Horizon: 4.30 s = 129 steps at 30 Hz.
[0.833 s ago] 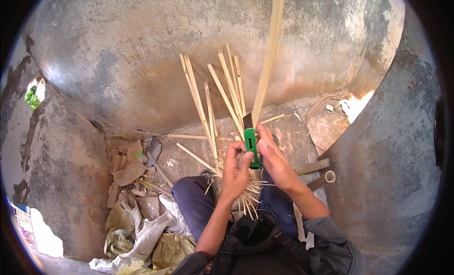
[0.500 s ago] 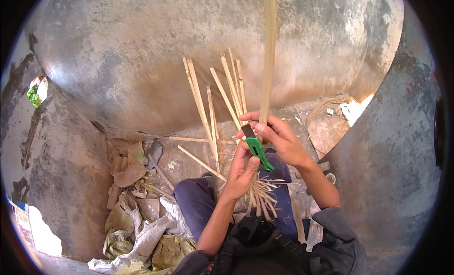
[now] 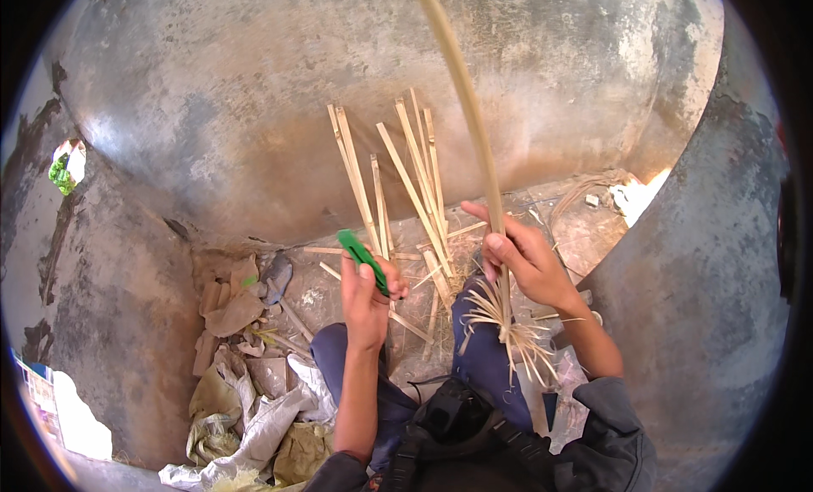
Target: The person uses a small green knife to shave thin strips from pieces of bamboo while sitting on the floor.
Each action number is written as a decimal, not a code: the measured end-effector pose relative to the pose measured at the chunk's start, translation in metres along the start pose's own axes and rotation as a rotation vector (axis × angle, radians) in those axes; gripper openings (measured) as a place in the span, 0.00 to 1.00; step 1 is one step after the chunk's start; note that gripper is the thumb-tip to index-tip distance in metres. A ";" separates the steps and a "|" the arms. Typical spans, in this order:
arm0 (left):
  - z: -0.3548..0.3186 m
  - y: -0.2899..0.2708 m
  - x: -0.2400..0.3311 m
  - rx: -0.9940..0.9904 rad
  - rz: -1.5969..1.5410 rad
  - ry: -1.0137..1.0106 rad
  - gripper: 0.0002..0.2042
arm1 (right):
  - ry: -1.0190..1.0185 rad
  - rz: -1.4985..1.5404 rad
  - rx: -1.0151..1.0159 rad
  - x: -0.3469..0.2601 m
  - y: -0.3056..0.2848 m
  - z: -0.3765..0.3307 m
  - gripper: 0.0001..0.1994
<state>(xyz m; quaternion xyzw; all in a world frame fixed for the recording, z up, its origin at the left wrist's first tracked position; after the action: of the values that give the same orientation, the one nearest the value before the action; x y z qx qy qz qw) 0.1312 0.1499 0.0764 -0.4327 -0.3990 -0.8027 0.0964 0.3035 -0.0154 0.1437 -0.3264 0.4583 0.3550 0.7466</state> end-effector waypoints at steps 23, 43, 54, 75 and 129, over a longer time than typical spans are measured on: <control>0.035 -0.027 -0.094 0.000 0.369 -0.341 0.28 | 0.410 -0.137 -0.114 0.124 0.047 -0.134 0.20; 0.005 -0.023 -0.109 -0.547 1.171 -0.162 0.18 | 0.614 0.364 0.009 0.195 0.047 -0.117 0.20; 0.011 -0.034 -0.104 -0.421 1.080 -0.114 0.14 | 0.583 0.331 0.063 0.195 0.051 -0.117 0.21; 0.005 -0.009 -0.104 -0.463 1.193 0.062 0.16 | 0.573 0.335 0.052 0.192 0.050 -0.117 0.20; 0.017 -0.005 -0.085 -0.383 1.314 0.206 0.16 | 0.563 0.330 0.025 0.190 0.051 -0.118 0.19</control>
<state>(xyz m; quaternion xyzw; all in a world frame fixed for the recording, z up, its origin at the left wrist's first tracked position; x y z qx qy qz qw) 0.1909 0.1492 0.0137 -0.5155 0.1059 -0.6712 0.5220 0.2701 -0.0404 -0.0816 -0.3237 0.6980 0.3613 0.5268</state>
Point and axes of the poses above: each hand's wrist, its own z-axis towards the middle knuckle, its own y-axis out of the palm, x = y × z, the point moved 9 cm from there along z, towards the middle knuckle, and after that the axes turned 6 degrees about x, right-handed, at the moved point
